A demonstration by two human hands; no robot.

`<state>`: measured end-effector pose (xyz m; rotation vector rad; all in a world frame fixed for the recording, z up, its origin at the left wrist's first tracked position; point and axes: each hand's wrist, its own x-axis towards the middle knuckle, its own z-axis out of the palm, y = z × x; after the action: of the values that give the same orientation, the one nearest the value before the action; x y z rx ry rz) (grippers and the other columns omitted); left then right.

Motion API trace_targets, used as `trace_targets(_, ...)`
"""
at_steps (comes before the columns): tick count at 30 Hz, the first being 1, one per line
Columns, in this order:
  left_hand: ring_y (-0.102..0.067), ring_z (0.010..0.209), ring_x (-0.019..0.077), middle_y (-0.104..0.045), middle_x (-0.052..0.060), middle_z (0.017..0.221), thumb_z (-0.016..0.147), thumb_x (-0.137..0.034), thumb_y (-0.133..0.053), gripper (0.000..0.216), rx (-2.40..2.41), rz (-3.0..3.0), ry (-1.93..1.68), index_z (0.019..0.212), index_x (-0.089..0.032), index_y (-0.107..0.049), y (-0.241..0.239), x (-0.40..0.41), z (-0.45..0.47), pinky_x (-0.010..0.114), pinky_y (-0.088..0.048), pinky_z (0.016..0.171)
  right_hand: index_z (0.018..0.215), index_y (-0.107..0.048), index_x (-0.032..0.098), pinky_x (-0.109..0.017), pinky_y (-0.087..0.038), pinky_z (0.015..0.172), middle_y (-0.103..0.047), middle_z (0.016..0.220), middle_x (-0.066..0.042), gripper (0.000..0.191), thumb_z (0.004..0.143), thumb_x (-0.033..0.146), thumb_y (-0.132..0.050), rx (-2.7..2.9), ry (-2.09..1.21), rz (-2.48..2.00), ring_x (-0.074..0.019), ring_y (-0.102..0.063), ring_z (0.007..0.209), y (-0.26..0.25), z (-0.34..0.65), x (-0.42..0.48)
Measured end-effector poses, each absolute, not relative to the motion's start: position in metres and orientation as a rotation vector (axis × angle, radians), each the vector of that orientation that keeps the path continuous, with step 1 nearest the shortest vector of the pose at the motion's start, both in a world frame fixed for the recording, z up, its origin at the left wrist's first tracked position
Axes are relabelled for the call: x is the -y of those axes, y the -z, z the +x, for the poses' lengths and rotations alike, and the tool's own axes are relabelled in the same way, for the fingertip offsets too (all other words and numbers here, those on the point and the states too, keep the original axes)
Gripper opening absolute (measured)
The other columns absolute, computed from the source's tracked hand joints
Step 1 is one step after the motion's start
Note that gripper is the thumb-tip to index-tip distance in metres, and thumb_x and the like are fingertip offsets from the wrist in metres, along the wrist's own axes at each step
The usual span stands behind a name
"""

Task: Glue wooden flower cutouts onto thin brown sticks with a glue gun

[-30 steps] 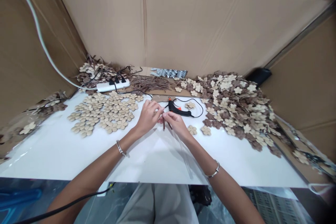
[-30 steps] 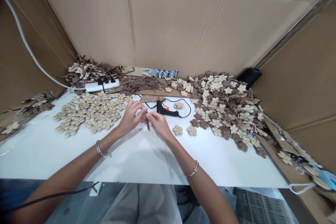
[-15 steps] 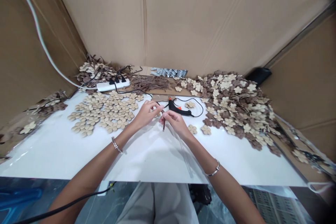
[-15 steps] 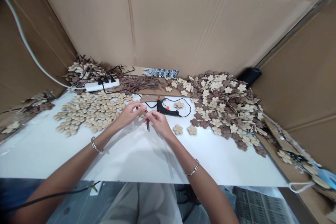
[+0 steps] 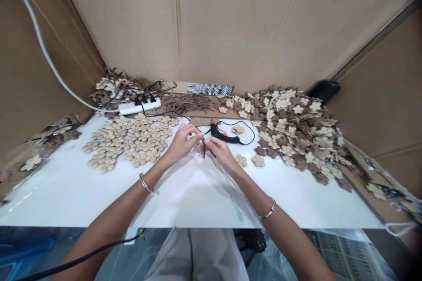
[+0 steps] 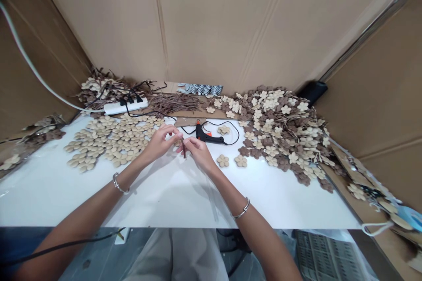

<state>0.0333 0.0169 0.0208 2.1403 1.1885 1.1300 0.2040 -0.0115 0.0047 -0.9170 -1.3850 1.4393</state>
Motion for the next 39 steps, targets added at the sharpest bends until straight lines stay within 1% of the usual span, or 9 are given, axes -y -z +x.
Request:
trace_targets(5, -0.049, 0.084, 0.0196, -0.064, 0.002, 0.079, 0.091, -0.04, -0.055, 0.028, -1.235, 2.11, -1.135, 0.072, -0.02, -0.062, -0.017, -0.018, 0.034, 0.032, -0.039, 0.079, 0.082, -0.057, 0.019, -0.026, -0.045, 0.057, -0.067, 0.075, -0.004, 0.034, 0.086, 0.052, -0.06, 1.313, -1.503, -0.923, -0.0165, -0.061, 0.072, -0.005, 0.203, 0.013)
trace_targets(12, -0.05, 0.086, 0.0199, -0.065, 0.002, 0.079, 0.091, -0.04, -0.055, 0.028, -1.255, 2.097, -1.122, 0.072, -0.02, -0.062, -0.017, -0.017, 0.035, 0.032, -0.04, 0.08, 0.079, -0.056, 0.019, -0.028, -0.047, 0.061, -0.065, 0.072, -0.003, 0.036, 0.084, 0.053, -0.062, 1.319, -1.492, -0.878, -0.0141, -0.058, 0.065, -0.003, 0.198, 0.013)
trace_targets(17, -0.051, 0.085, 0.0199, -0.065, 0.003, 0.078, 0.091, -0.041, -0.054, 0.029, -1.276, 2.07, -1.113, 0.073, -0.02, -0.063, -0.02, -0.019, 0.033, 0.032, -0.041, 0.078, 0.078, -0.055, 0.019, -0.027, -0.046, 0.056, -0.066, 0.073, -0.003, 0.036, 0.083, 0.053, -0.063, 1.305, -1.49, -0.883, -0.0136, -0.058, 0.063, 0.002, 0.196, 0.01)
trace_targets(20, -0.055, 0.082, 0.0182, -0.066, 0.003, 0.082, 0.094, -0.042, -0.047, 0.033, -1.261, 1.951, -1.151, 0.078, -0.019, -0.064, -0.019, -0.028, 0.024, 0.03, -0.042, 0.077, 0.079, -0.056, 0.018, -0.026, -0.046, 0.056, -0.068, 0.076, -0.004, 0.035, 0.084, 0.052, -0.062, 1.282, -1.511, -0.899, -0.0133, -0.059, 0.063, 0.009, 0.198, 0.007)
trace_targets(23, -0.06, 0.084, 0.0174, -0.068, 0.005, 0.089, 0.095, -0.043, -0.043, 0.033, -1.238, 1.818, -1.206, 0.091, -0.017, -0.063, -0.014, -0.04, 0.012, 0.029, -0.045, 0.079, 0.079, -0.056, 0.017, -0.026, -0.046, 0.056, -0.068, 0.076, -0.005, 0.034, 0.085, 0.05, -0.062, 1.267, -1.523, -0.918, -0.0128, -0.059, 0.062, 0.013, 0.199, 0.004)
trace_targets(26, -0.062, 0.094, 0.0194, -0.068, 0.008, 0.107, 0.091, -0.044, -0.05, 0.035, -1.254, 1.874, -1.097, 0.11, -0.017, -0.061, -0.003, -0.045, 0.005, 0.032, -0.047, 0.084, 0.078, -0.055, 0.017, -0.026, -0.046, 0.054, -0.068, 0.074, -0.005, 0.034, 0.084, 0.049, -0.063, 1.248, -1.526, -0.935, -0.0128, -0.059, 0.06, 0.012, 0.198, 0.004)
trace_targets(29, -0.059, 0.11, 0.0249, -0.062, 0.011, 0.125, 0.084, -0.046, -0.061, 0.048, -1.217, 2.082, -0.873, 0.122, -0.018, -0.058, 0.011, -0.047, 0.005, 0.038, -0.046, 0.094, 0.077, -0.055, 0.018, -0.025, -0.046, 0.052, -0.067, 0.073, -0.004, 0.035, 0.082, 0.051, -0.064, 1.237, -1.537, -0.933, -0.0126, -0.058, 0.059, 0.01, 0.195, 0.005)
trace_targets(32, -0.057, 0.117, 0.0276, -0.062, 0.013, 0.126, 0.083, -0.045, -0.062, 0.048, -1.163, 2.249, -0.77, 0.123, -0.019, -0.059, 0.022, -0.05, 0.006, 0.04, -0.043, 0.102, 0.076, -0.056, 0.018, -0.025, -0.046, 0.051, -0.066, 0.072, -0.003, 0.034, 0.082, 0.05, -0.064, 1.232, -1.545, -0.923, -0.0125, -0.058, 0.059, 0.011, 0.194, 0.005)
trace_targets(39, -0.058, 0.115, 0.0269, -0.064, 0.011, 0.126, 0.087, -0.047, -0.058, 0.046, -1.066, 2.35, -0.685, 0.126, -0.022, -0.06, 0.019, -0.038, -0.005, 0.039, -0.042, 0.102, 0.076, -0.058, 0.017, -0.023, -0.044, 0.047, -0.069, 0.07, -0.004, 0.031, 0.083, 0.046, -0.064, 1.256, -1.603, -0.953, -0.0115, -0.058, 0.052, 0.019, 0.196, 0.003)
